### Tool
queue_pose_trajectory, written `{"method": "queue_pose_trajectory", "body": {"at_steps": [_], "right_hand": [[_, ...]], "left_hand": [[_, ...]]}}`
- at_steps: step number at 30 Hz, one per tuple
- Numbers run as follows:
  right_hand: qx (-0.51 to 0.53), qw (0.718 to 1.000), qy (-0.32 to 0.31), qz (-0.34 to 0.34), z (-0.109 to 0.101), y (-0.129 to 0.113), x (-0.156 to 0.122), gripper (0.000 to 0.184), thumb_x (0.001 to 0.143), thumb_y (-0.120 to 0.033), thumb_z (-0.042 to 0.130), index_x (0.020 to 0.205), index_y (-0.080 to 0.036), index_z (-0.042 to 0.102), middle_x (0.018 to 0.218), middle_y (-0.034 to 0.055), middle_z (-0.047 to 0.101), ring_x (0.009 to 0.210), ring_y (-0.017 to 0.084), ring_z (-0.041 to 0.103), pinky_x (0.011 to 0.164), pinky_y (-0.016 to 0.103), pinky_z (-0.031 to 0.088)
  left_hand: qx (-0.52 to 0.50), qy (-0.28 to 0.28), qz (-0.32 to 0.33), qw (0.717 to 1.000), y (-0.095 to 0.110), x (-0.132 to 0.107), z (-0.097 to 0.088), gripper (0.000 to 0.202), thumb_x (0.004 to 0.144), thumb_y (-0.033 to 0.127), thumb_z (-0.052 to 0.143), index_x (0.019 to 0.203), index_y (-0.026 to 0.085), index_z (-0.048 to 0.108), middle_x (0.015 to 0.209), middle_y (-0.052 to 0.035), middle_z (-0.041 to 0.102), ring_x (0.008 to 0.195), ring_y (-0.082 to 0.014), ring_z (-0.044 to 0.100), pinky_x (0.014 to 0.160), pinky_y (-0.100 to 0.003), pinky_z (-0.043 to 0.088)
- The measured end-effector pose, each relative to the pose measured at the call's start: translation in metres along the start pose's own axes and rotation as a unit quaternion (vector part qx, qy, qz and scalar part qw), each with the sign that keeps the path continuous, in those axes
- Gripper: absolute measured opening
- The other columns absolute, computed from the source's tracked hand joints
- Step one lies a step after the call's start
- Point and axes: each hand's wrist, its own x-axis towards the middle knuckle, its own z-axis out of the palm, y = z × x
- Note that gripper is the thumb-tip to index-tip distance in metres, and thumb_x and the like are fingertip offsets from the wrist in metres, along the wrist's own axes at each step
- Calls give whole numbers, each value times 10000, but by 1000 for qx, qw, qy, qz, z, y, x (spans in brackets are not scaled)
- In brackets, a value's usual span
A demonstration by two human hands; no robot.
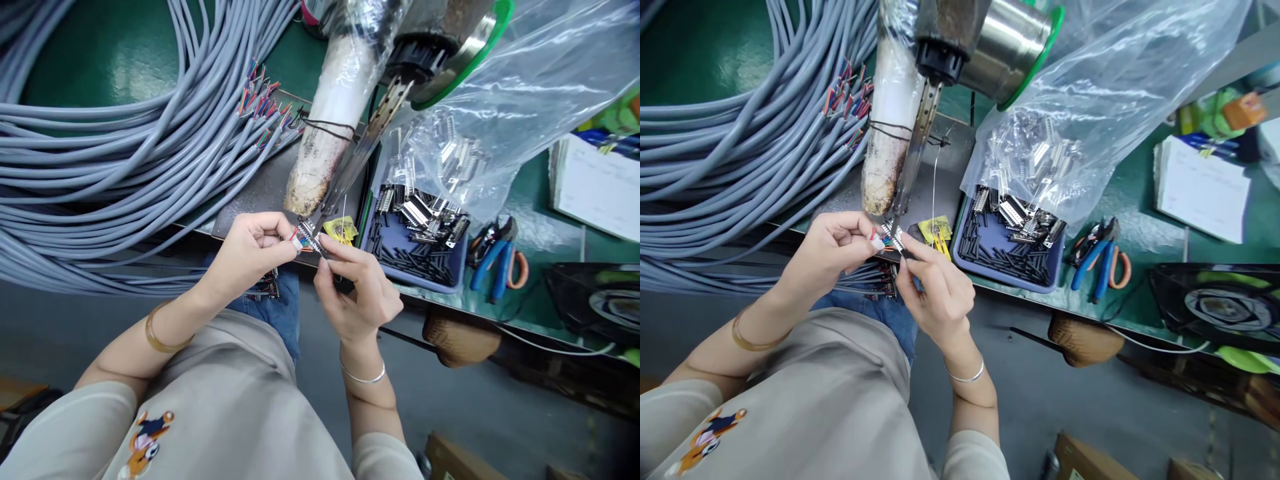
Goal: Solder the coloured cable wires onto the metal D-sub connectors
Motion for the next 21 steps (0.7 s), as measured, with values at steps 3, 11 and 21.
{"method": "queue_pose_trajectory", "body": {"at_steps": [3, 11, 21], "right_hand": [[14, 1000, 1, 14, 1, 0, 2, 216, 839, -29, 732, 914, -207, 636, 1052, 80, 816, 899, 171, 794, 801, 268, 645], [-23, 1000, 15, 3, -2, -2, 4, 218, 836, -69, 759, 941, -234, 663, 1058, 38, 819, 877, 162, 792, 781, 264, 655], [-15, 1000, -8, -15, 0, 2, 3, 203, 834, -56, 751, 883, -212, 631, 1052, 76, 820, 866, 168, 800, 769, 245, 652]], "left_hand": [[10, 8, -11, 1000, 0, -2, 2, 204, 717, 160, 712, 608, 162, 539, 493, 81, 427, 401, -10, 265, 377, -180, 165], [15, 2, -18, 1000, 7, -4, 4, 211, 703, 151, 707, 604, 171, 522, 486, 85, 380, 418, -15, 234, 393, -189, 142], [37, 7, -33, 999, 1, -2, -2, 205, 716, 173, 716, 617, 170, 536, 504, 78, 408, 404, -17, 275, 380, -191, 169]]}}
